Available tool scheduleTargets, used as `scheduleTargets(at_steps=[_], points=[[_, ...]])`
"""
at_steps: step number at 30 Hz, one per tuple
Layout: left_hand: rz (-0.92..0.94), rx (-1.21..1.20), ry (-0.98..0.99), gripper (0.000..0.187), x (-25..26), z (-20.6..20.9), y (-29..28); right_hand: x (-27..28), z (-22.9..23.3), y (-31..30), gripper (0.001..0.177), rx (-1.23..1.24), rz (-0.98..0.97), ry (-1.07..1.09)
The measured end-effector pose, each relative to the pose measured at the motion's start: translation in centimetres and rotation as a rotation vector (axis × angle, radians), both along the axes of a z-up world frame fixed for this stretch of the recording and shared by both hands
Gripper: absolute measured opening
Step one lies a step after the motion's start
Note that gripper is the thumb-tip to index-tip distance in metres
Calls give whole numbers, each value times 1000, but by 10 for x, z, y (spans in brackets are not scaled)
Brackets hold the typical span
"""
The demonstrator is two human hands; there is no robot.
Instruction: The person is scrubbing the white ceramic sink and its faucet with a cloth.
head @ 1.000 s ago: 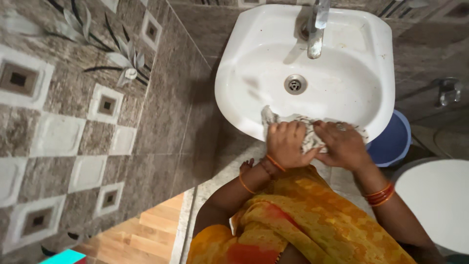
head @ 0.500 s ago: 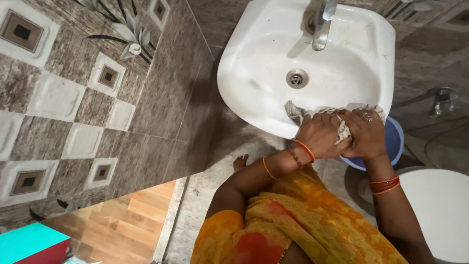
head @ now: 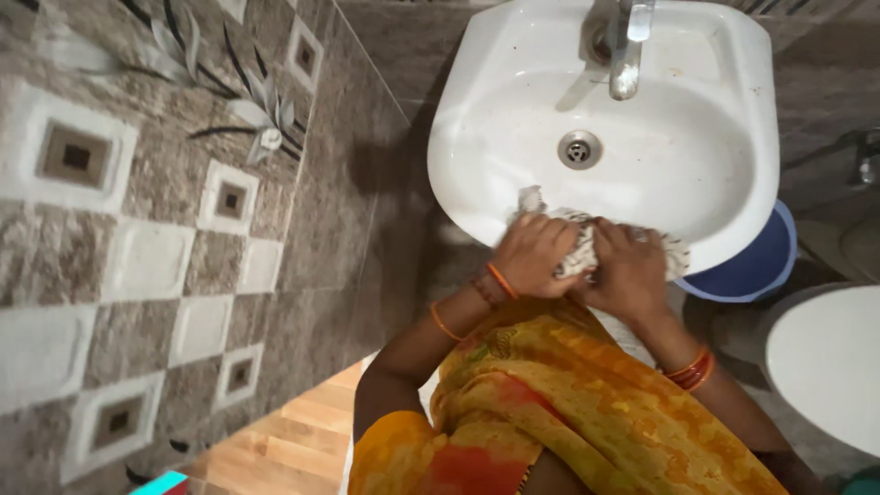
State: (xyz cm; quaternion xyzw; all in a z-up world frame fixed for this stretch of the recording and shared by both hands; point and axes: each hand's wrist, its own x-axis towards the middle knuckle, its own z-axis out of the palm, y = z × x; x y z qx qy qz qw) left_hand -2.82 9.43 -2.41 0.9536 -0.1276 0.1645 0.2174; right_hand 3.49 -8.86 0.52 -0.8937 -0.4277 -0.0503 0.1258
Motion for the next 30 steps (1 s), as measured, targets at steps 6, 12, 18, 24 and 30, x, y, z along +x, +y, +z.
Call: scheduleTargets(at_steps=[6,12,18,24,30], points=[[-245,-14,-25,56,5,20,115,-18,12,100,76,-250,-24,169],[-359,-30,113,53,42,40,168,3,21,152,82,-262,13,380],[-291,20,82,49,43,39,159,0,14,145,88,-114,-34,395],[-145,-37,-131,51,19,37,129,-14,6,122,79,-28,-37,267],[-15,-82,-195,59,-8,39,81,-17,1,74,75,42,40,119]])
